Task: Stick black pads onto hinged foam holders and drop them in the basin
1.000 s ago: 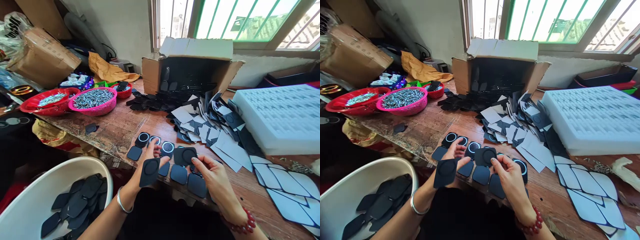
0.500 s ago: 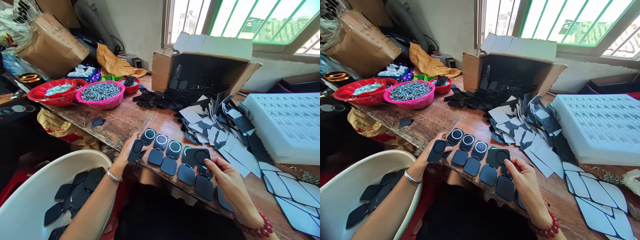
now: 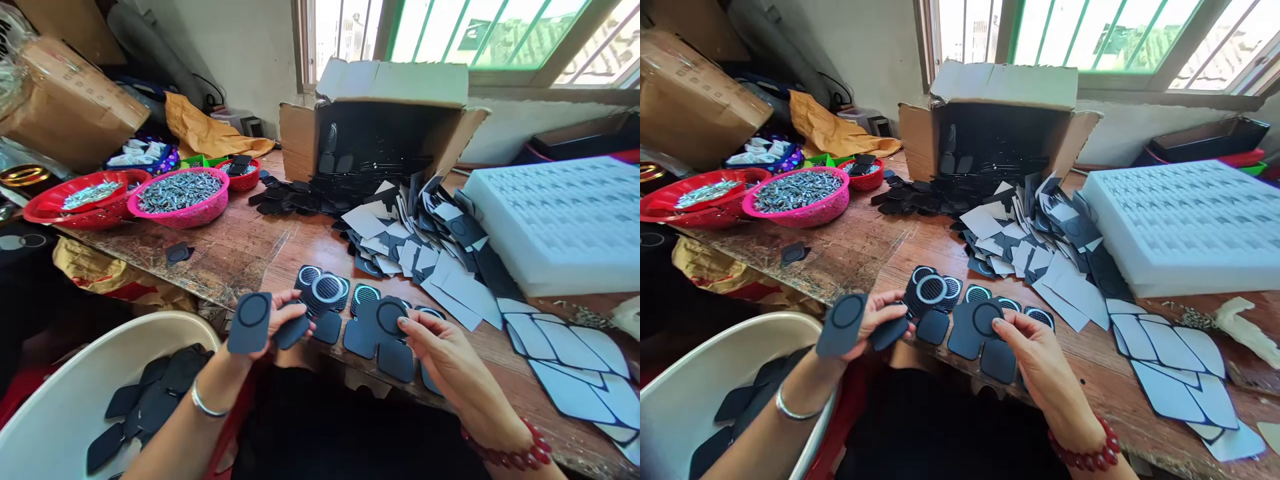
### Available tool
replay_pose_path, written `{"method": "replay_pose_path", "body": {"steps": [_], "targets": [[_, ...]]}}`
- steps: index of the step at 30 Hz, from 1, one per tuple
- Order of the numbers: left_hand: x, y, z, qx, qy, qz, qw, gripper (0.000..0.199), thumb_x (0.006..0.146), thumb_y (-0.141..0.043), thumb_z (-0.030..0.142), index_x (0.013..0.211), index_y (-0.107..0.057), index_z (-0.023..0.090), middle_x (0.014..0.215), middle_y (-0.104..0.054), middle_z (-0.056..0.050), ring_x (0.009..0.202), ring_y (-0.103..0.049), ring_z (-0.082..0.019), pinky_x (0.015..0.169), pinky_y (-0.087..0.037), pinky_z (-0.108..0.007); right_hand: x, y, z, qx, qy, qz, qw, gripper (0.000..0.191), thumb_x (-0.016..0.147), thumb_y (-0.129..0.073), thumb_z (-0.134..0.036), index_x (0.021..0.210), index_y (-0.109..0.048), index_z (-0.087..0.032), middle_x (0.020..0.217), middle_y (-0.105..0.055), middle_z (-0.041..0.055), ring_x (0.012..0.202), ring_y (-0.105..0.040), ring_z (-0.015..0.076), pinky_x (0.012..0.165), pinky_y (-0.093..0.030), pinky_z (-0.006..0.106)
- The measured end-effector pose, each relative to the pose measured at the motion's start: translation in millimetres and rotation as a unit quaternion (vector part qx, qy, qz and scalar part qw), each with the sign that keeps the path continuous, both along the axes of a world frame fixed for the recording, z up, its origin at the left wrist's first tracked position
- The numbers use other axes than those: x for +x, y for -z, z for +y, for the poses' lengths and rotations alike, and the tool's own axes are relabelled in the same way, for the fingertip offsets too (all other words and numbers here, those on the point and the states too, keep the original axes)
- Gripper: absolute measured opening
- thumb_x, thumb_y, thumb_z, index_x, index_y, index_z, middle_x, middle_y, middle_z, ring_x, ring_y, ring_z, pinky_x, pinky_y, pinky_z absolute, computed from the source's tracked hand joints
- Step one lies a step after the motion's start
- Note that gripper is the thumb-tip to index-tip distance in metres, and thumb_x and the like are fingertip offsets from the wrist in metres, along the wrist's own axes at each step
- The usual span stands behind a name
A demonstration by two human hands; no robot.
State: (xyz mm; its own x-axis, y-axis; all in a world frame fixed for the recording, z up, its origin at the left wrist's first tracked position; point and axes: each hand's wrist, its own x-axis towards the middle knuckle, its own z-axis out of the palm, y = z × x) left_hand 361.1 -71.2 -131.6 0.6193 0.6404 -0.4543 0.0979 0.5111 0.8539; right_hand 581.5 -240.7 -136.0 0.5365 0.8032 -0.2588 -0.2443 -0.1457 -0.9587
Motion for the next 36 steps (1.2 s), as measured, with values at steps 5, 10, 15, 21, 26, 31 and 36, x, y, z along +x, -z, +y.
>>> {"method": "replay_pose_path", "body": {"steps": [5,10,15,21,26,31,36], "targets": [[38,8.1,-45,-0.061,0.071,0.005,0.996,0.051,0.059,-0.085,0.035,0.101,-0.061,0.018,0.077,-0.073,-0.004,0.066,-0.072,-0.023,0.061,-0.060,-0.032,-1,0.0,-8,-0.020,-0.025,0.081,0.996,0.036,0.060,-0.088,-0.047,0.068,-0.070,-0.018,0.077,-0.061,0.0030,0.073,-0.054,0.0142,0.067,-0.049,0.024],[54,10.6,-61,-0.041,0.134,0.009,0.990,0.044,0.064,-0.081,0.034,0.102,-0.067,0.016,0.073,-0.073,-0.003,0.065,-0.072,-0.021,0.060,-0.060,-0.031,2,-5.7,-17,-0.023,-0.014,0.133,0.991,0.037,0.053,-0.092,-0.043,0.059,-0.066,-0.017,0.072,-0.064,0.0017,0.071,-0.059,0.0135,0.068,-0.053,0.025],[62,11.0,-64,-0.029,0.162,0.011,0.986,0.036,0.069,-0.077,0.033,0.101,-0.071,0.017,0.074,-0.075,-0.004,0.067,-0.072,-0.021,0.059,-0.059,-0.030,6,-3.5,-23,-0.019,-0.013,0.137,0.990,0.040,0.052,-0.092,-0.043,0.058,-0.063,-0.017,0.071,-0.066,0.0016,0.068,-0.061,0.0143,0.067,-0.056,0.027],[64,11.9,-66,-0.020,0.175,0.017,0.984,0.036,0.073,-0.072,0.028,0.107,-0.071,0.017,0.069,-0.073,-0.002,0.065,-0.072,-0.020,0.058,-0.059,-0.028,12,2.0,-24,-0.036,-0.029,0.091,0.995,0.042,0.055,-0.090,-0.050,0.060,-0.064,-0.017,0.073,-0.066,0.0032,0.070,-0.060,0.0157,0.070,-0.057,0.030],[65,10.6,-65,-0.019,0.181,0.019,0.983,0.035,0.073,-0.071,0.027,0.107,-0.071,0.018,0.069,-0.073,-0.003,0.064,-0.071,-0.019,0.057,-0.058,-0.027,14,0.7,-23,-0.032,-0.041,0.100,0.994,0.043,0.054,-0.090,-0.049,0.057,-0.062,-0.017,0.070,-0.064,0.0025,0.069,-0.061,0.0154,0.070,-0.058,0.031],[65,10.3,-65,-0.017,0.184,0.026,0.982,0.033,0.075,-0.070,0.027,0.106,-0.071,0.018,0.069,-0.072,-0.001,0.065,-0.072,-0.019,0.059,-0.059,-0.028,13,1.3,-22,-0.034,-0.041,0.102,0.993,0.044,0.053,-0.091,-0.050,0.056,-0.062,-0.017,0.068,-0.064,0.0017,0.067,-0.061,0.0147,0.067,-0.058,0.029],[65,10.3,-66,-0.017,0.185,0.027,0.982,0.032,0.075,-0.067,0.025,0.106,-0.070,0.018,0.070,-0.073,-0.001,0.066,-0.072,-0.019,0.060,-0.059,-0.029,14,4.8,-23,-0.036,-0.046,0.086,0.995,0.043,0.056,-0.090,-0.050,0.059,-0.063,-0.016,0.074,-0.067,0.0035,0.070,-0.062,0.0157,0.068,-0.059,0.029]]}}
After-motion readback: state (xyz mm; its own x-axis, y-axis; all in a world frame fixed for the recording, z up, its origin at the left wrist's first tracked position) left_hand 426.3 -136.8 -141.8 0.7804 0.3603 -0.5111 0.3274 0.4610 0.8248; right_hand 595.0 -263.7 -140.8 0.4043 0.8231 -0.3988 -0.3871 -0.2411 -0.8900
